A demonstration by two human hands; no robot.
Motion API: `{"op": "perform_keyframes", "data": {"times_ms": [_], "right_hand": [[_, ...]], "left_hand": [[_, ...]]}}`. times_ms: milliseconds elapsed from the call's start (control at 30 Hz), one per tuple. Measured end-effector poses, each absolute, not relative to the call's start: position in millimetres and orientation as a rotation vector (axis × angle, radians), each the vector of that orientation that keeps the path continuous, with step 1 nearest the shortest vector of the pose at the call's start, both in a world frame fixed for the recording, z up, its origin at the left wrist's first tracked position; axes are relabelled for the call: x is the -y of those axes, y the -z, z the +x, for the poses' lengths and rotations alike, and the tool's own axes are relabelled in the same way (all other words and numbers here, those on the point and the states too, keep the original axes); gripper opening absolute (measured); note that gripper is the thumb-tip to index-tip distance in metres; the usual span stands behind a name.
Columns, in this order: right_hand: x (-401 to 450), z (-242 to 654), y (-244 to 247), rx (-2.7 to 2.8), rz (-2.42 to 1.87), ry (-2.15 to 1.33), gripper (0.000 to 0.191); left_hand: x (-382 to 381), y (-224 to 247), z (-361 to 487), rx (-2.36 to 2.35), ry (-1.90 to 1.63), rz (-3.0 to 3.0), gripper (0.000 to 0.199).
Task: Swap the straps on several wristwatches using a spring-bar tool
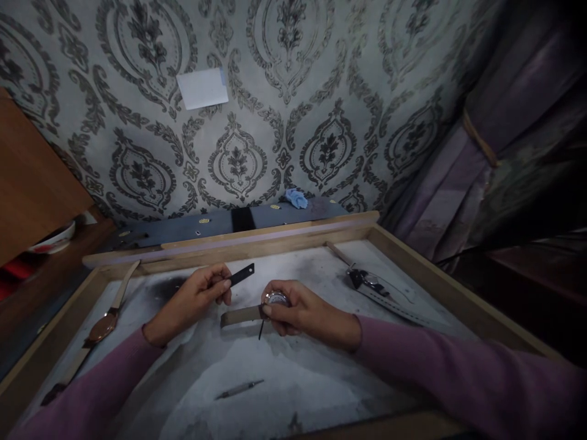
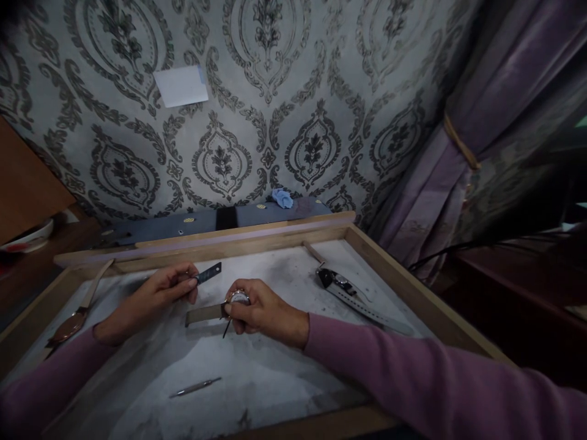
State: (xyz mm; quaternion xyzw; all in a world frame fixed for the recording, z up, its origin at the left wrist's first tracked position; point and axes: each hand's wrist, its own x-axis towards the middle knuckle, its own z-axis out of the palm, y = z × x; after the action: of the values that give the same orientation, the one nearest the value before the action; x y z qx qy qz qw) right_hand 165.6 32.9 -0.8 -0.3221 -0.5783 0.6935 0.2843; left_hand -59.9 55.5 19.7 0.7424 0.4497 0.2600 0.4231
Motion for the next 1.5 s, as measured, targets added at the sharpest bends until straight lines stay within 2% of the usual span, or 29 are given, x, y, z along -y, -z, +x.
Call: {"op": "perform_keyframes", "data": {"times_ms": [367,833,1000,1233,1500], "right_hand": [[-33,167,-2,1.58,-0.895,-1.819,0.026],[-32,165,-5,1.612,-0.918,-1.801,0.031],[-31,165,-6,1.616,-0.918,-1.8,0.032],[-30,165,-9,1.62,-0.942,-1.792,0.034],[-29,165,-11,1.638,-0.951,-1.792,0.034]], "left_hand": [[-37,-25,-50,-0.962,-0.631,1.699,0.028],[-45,-28,-56,-0.818,-0.757,0.948,0.031],[-46,-26,-58,-0.811,-0.772,0.919,0.029],[-45,-25,-56,-0.843,-0.813,0.887,0.041],[-44,-25,-55,-0.832,-0.782,0.988,0.037]]}}
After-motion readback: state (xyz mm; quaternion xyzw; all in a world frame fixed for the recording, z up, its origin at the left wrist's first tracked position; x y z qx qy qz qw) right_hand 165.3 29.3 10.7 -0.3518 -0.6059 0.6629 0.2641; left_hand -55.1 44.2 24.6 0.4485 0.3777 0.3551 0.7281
